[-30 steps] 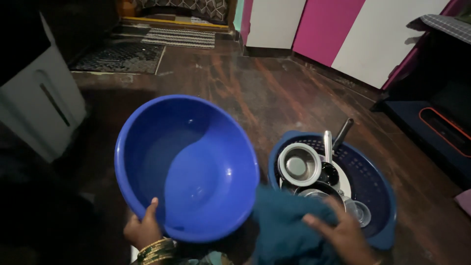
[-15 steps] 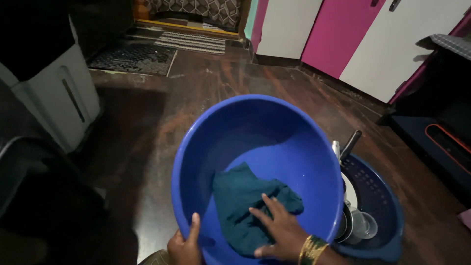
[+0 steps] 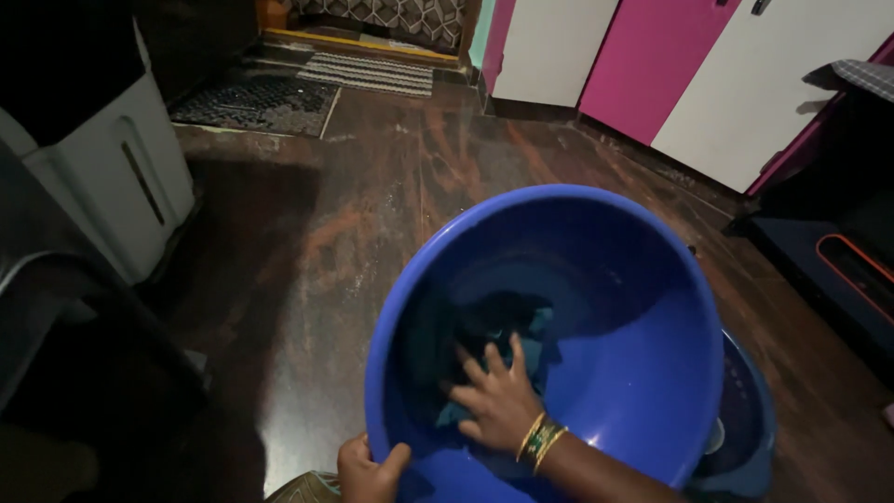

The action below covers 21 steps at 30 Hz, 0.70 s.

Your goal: The person wipes the inside and outside of a plastic basin with a cloth, then dries small bowls, cups, and lids from a basket using the cloth and places them into the basin.

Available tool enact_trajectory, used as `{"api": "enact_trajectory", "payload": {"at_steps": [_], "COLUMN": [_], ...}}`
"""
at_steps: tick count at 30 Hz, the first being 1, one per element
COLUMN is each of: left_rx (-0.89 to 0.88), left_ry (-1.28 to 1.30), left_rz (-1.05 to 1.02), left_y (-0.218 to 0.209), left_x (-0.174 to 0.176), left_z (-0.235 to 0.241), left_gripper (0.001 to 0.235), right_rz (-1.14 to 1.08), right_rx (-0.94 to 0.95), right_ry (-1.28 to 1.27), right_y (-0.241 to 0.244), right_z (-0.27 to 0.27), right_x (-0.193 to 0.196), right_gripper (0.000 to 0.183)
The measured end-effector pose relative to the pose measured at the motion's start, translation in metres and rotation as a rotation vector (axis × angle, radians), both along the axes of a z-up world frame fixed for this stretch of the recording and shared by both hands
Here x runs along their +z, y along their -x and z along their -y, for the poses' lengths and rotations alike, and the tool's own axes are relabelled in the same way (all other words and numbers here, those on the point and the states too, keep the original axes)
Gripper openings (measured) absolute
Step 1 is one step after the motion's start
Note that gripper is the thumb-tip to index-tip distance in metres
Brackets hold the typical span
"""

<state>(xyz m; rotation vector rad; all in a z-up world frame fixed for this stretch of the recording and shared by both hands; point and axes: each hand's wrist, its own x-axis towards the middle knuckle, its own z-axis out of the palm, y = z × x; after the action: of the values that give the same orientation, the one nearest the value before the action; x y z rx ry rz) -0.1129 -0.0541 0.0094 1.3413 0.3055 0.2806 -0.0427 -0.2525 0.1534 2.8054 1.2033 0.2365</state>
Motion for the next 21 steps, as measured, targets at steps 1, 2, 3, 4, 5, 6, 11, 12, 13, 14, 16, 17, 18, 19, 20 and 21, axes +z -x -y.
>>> {"api": "enact_trajectory", "payload": {"at_steps": [1, 2, 3, 4, 5, 6, 11, 12, 13, 14, 16, 17, 18, 19, 20, 21], "left_rx": [-0.006, -0.009, -0.013, -0.01, -0.008, -0.008, 0.109, 0.131, 0.14, 0.15, 0.17, 0.181, 0.193, 0.191, 0.189, 0.187], "left_ry": [0.011, 0.023, 0.034, 0.009, -0.016, -0.042, -0.051, -0.077, -0.037, 0.004, 0.117, 0.188, 0.258, 0.252, 0.244, 0.237], "left_rz": [0.0, -0.001, -0.002, 0.013, 0.029, 0.046, -0.021, -0.078, -0.093, -0.11, -0.133, -0.139, -0.143, -0.152, -0.163, -0.173], "left_y": [0.0, 0.001, 0.002, 0.003, 0.003, 0.004, 0.003, 0.001, -0.001, -0.003, -0.009, -0.012, -0.014, -0.015, -0.016, -0.016], "left_x": [0.004, 0.007, 0.01, 0.011, 0.011, 0.011, -0.005, -0.009, -0.014, -0.019, -0.028, -0.031, -0.036, -0.041, -0.043, -0.044], "left_z": [0.001, 0.001, 0.001, 0.0, -0.001, -0.002, 0.001, 0.002, 0.002, 0.002, 0.004, 0.005, 0.005, 0.004, 0.004, 0.004], "left_gripper": [0.019, 0.019, 0.019, 0.02, 0.021, 0.021, 0.022, 0.022, 0.024, 0.026, 0.028, 0.028, 0.029, 0.028, 0.028, 0.028], "right_rz": [0.048, 0.114, 0.181, 0.244, 0.231, 0.219, 0.281, 0.26, 0.239, 0.15, -0.046, -0.154, -0.241, -0.328, -0.396, -0.46], "right_rx": [-0.005, -0.042, -0.078, -0.115, -0.235, -0.357, -0.595, -0.637, -0.68, -0.749, -0.812, -0.803, -0.718, -0.632, -0.502, -0.369], "right_ry": [-0.016, -0.043, -0.07, -0.098, -0.101, -0.105, -0.153, -0.173, -0.194, -0.123, 0.0, 0.05, 0.005, -0.04, -0.043, -0.048], "right_y": [-0.007, -0.017, -0.029, -0.041, -0.057, -0.071, -0.085, -0.077, -0.068, -0.056, -0.025, -0.008, 0.007, 0.019, 0.029, 0.033], "right_z": [-0.001, -0.002, -0.002, 0.001, 0.005, 0.012, 0.08, 0.094, 0.105, 0.116, 0.135, 0.143, 0.145, 0.144, 0.133, 0.121], "right_x": [0.006, 0.011, 0.016, 0.019, 0.023, 0.028, 0.036, 0.031, 0.024, 0.013, -0.016, -0.033, -0.053, -0.072, -0.093, -0.106], "right_gripper": [0.061, 0.063, 0.064, 0.066, 0.064, 0.063, 0.054, 0.061, 0.067, 0.07, 0.07, 0.069, 0.072, 0.076, 0.071, 0.067]}}
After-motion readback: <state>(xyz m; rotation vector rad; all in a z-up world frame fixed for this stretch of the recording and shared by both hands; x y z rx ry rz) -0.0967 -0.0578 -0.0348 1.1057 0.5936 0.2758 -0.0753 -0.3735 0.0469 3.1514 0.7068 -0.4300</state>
